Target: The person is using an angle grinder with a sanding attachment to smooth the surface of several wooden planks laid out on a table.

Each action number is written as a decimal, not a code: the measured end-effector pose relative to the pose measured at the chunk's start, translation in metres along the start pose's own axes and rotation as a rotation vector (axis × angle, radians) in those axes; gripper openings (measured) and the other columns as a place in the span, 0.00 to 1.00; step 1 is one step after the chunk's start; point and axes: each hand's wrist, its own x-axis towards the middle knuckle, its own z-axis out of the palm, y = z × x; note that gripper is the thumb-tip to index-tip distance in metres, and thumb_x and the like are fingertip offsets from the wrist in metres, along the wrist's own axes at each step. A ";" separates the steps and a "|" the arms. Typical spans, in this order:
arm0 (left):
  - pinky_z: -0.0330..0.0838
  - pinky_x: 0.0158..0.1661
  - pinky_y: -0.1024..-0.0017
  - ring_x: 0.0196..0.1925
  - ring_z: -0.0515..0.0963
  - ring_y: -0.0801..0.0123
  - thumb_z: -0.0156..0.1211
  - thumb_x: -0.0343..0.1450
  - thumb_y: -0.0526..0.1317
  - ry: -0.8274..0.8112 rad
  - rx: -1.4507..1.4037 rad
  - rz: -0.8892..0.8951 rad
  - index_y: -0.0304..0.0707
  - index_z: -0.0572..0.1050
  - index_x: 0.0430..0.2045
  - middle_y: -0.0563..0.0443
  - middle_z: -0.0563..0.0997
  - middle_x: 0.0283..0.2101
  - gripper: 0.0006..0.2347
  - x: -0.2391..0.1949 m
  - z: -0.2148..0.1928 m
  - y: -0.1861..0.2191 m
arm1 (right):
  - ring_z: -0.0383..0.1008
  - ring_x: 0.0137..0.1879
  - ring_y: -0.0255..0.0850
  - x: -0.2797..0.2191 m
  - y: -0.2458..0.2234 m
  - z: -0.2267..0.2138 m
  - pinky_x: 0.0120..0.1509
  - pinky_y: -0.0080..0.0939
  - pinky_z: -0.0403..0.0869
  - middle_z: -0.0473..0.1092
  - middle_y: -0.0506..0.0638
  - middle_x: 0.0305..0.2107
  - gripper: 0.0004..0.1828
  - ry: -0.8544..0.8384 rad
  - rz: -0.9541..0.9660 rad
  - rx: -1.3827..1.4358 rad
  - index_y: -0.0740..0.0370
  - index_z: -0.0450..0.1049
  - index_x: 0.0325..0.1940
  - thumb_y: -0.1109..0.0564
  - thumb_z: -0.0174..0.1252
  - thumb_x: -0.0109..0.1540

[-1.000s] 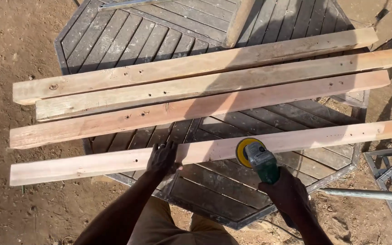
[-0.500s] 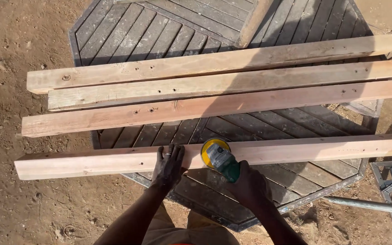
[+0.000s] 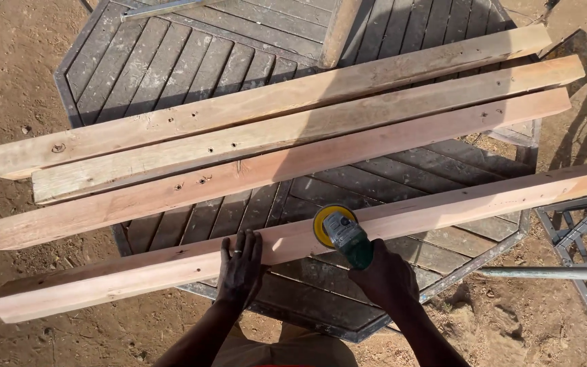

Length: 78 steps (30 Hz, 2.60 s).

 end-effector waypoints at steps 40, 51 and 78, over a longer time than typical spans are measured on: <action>0.64 0.63 0.49 0.66 0.71 0.46 0.69 0.61 0.61 -0.519 -0.400 -0.109 0.49 0.56 0.69 0.47 0.65 0.72 0.43 0.079 -0.018 -0.028 | 0.80 0.50 0.60 0.051 0.255 -0.099 0.48 0.60 0.75 0.80 0.60 0.45 0.36 0.234 0.387 0.293 0.56 0.77 0.52 0.38 0.71 0.45; 0.63 0.59 0.54 0.58 0.73 0.49 0.68 0.61 0.57 -0.181 -0.165 0.162 0.32 0.61 0.66 0.39 0.69 0.63 0.42 0.165 0.021 0.127 | 0.80 0.41 0.43 0.018 0.217 -0.050 0.42 0.46 0.73 0.82 0.47 0.38 0.36 0.136 0.346 0.405 0.49 0.76 0.51 0.41 0.75 0.41; 0.47 0.68 0.48 0.78 0.51 0.52 0.67 0.62 0.72 -0.493 -0.421 0.182 0.39 0.41 0.76 0.43 0.43 0.80 0.56 0.072 -0.036 0.019 | 0.81 0.48 0.53 -0.013 0.113 -0.090 0.47 0.52 0.74 0.81 0.50 0.43 0.35 -0.064 0.347 0.189 0.42 0.73 0.56 0.37 0.69 0.46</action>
